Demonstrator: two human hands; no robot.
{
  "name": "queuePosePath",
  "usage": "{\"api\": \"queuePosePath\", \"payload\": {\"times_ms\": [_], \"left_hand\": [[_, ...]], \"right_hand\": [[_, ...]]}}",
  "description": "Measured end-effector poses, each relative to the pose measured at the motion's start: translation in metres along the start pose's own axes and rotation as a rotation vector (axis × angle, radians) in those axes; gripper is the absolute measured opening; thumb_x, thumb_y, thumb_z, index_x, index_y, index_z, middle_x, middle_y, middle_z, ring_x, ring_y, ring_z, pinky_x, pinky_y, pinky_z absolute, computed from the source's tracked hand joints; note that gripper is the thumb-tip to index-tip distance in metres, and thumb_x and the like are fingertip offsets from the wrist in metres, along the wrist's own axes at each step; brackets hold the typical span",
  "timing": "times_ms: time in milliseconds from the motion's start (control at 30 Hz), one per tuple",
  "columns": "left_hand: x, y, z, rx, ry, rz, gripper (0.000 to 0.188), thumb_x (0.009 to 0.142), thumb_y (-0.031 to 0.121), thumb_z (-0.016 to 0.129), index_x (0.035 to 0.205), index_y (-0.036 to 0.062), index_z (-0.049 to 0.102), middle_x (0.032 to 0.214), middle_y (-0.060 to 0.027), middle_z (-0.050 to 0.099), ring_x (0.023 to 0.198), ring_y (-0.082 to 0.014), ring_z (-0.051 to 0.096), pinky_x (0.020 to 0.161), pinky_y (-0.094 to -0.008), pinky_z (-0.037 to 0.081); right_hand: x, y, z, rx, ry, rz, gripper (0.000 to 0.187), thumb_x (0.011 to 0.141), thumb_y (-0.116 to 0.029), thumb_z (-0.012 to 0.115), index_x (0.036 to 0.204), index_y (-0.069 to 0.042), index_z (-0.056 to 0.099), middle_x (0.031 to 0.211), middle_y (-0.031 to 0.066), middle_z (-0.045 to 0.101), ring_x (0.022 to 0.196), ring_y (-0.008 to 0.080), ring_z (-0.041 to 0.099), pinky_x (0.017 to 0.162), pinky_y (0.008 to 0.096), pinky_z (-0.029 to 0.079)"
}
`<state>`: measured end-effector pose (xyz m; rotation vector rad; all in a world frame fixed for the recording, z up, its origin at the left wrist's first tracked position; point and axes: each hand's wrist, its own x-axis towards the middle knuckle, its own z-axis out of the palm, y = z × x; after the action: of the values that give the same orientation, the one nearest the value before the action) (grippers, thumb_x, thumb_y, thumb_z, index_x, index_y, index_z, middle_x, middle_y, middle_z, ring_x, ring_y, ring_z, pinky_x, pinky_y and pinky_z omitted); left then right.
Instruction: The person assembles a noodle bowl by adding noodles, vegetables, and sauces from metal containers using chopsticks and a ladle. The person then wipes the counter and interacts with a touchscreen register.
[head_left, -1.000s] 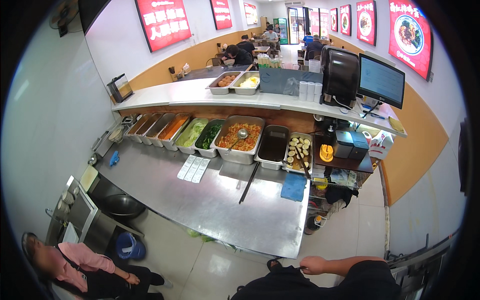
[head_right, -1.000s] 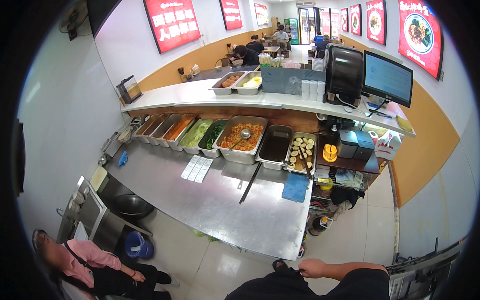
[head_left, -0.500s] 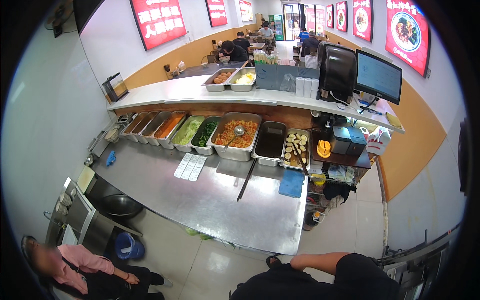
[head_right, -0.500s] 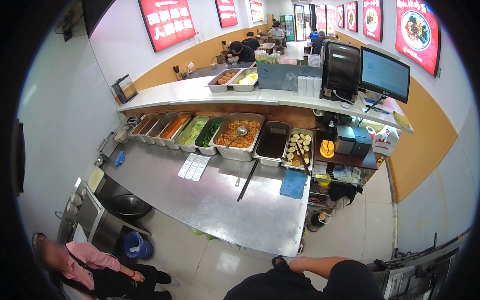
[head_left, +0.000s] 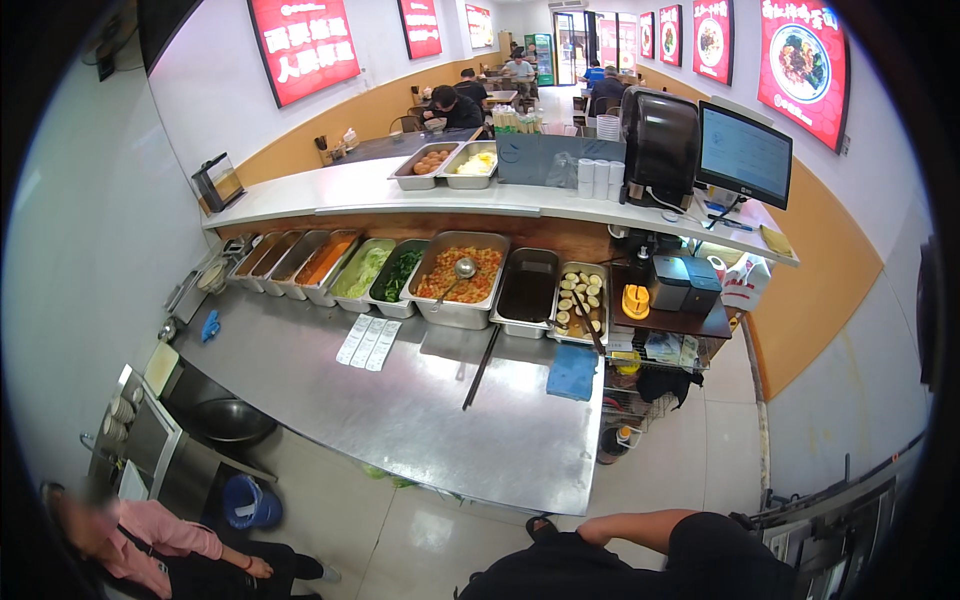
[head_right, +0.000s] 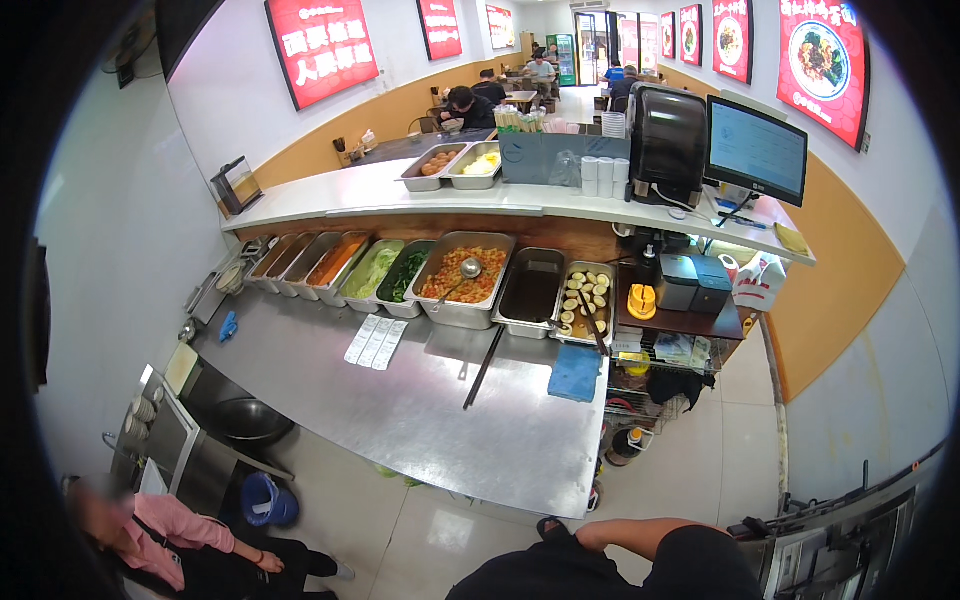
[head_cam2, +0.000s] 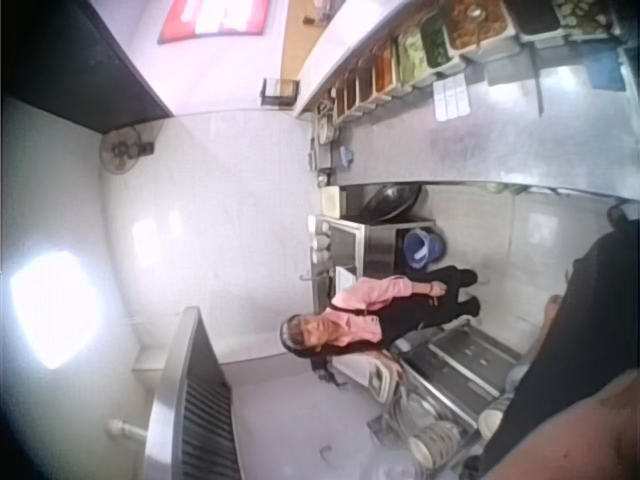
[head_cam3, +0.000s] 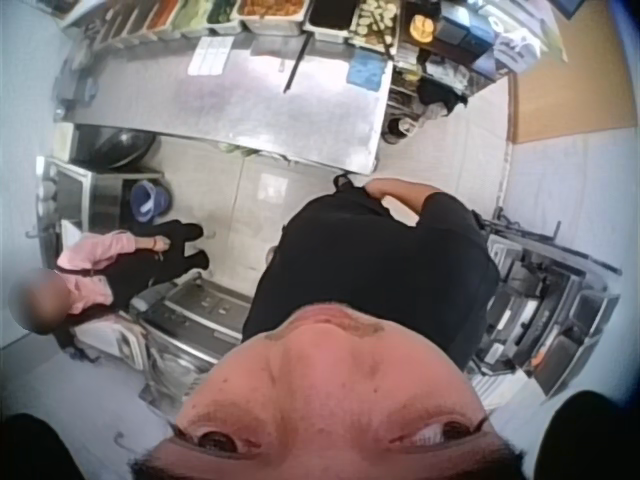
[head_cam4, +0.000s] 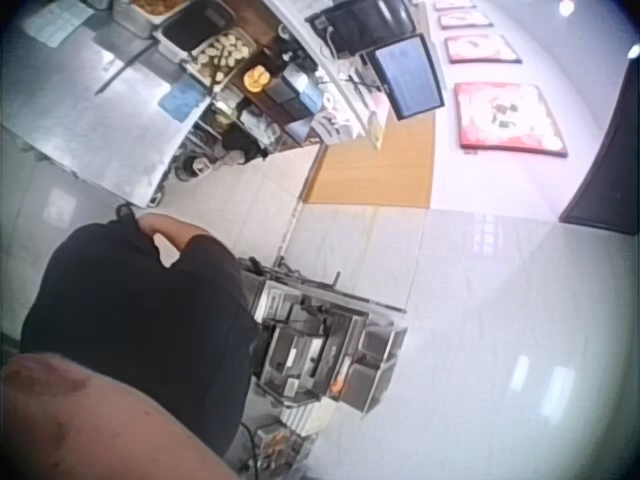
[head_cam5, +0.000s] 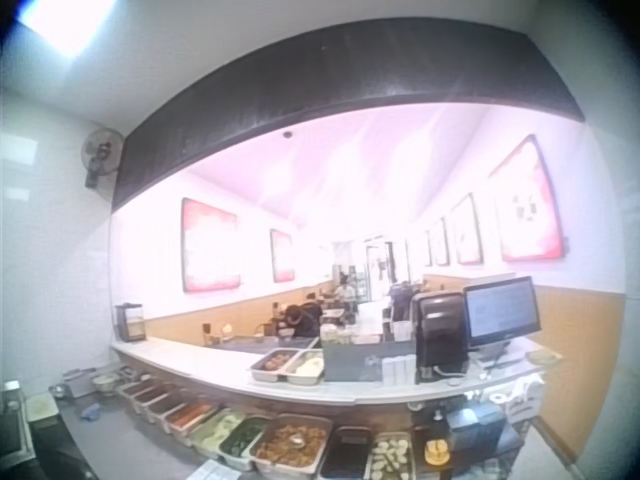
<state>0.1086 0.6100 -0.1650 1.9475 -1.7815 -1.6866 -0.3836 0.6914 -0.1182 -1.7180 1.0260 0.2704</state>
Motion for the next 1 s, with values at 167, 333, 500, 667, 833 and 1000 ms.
{"api": "queuePosePath", "payload": {"times_ms": [167,333,500,667,833,1000], "left_hand": [[-0.004,-0.006,0.000,0.005,0.019,0.021,0.039,0.092,0.033,0.050,0.106,-0.0021,0.061,0.094,-0.0181,0.066,0.086,-0.0281,0.060,0.078,-0.0382,0.047],[0.002,-0.001,0.004,0.008,-0.009,0.022,0.040,0.092,0.034,0.051,0.107,-0.0016,0.061,0.095,-0.0175,0.066,0.086,-0.0277,0.060,0.078,-0.0376,0.047],[-0.006,-0.003,-0.003,0.002,0.010,-0.010,0.040,0.092,0.035,0.051,0.107,-0.0008,0.061,0.096,-0.0168,0.066,0.087,-0.0271,0.060,0.079,-0.0368,0.047],[-0.007,0.000,-0.006,0.001,0.002,-0.005,0.040,0.092,0.036,0.052,0.108,-0.0001,0.061,0.097,-0.0160,0.066,0.088,-0.0266,0.060,0.079,-0.0360,0.047],[-0.010,0.023,-0.008,-0.011,0.002,0.043,0.041,0.092,0.036,0.052,0.109,0.0007,0.061,0.098,-0.0153,0.066,0.088,-0.0261,0.060,0.080,-0.0351,0.047],[-0.023,0.132,-0.014,-0.291,0.072,0.103,0.029,0.091,0.023,0.054,0.105,-0.0021,0.061,0.087,-0.0129,0.068,0.084,-0.0192,0.065,0.075,-0.0306,0.051]], "right_hand": [[0.012,0.001,0.002,0.142,-0.016,0.242,0.035,0.075,-0.018,0.067,0.106,-0.001,0.061,0.105,0.0218,0.063,0.097,0.0359,0.059,0.085,0.0423,0.047],[0.022,0.033,0.039,0.223,0.240,0.402,0.026,0.079,-0.017,0.061,0.100,-0.001,0.062,0.100,0.0217,0.065,0.095,0.0361,0.062,0.080,0.0438,0.049],[-0.010,-0.008,-0.001,0.240,0.104,0.343,0.039,0.086,-0.028,0.054,0.114,-0.001,0.055,0.115,0.0233,0.059,0.110,0.0368,0.054,0.090,0.0446,0.043],[-0.069,-0.021,-0.029,0.446,-0.048,0.437,0.050,0.090,-0.050,0.048,0.109,-0.004,0.057,0.092,0.0135,0.062,0.082,0.0231,0.061,0.068,0.0359,0.049],[-0.123,-0.048,-0.068,1.340,0.172,0.373,0.058,0.091,-0.057,0.044,0.103,-0.002,0.058,0.079,0.0088,0.060,0.070,0.0169,0.060,0.062,0.0294,0.049],[-0.083,-0.111,-0.122,1.805,0.453,-0.325,0.053,0.098,-0.043,0.028,0.118,0.001,0.049,0.109,0.0210,0.059,0.090,0.0263,0.063,0.087,0.0399,0.049]]}}
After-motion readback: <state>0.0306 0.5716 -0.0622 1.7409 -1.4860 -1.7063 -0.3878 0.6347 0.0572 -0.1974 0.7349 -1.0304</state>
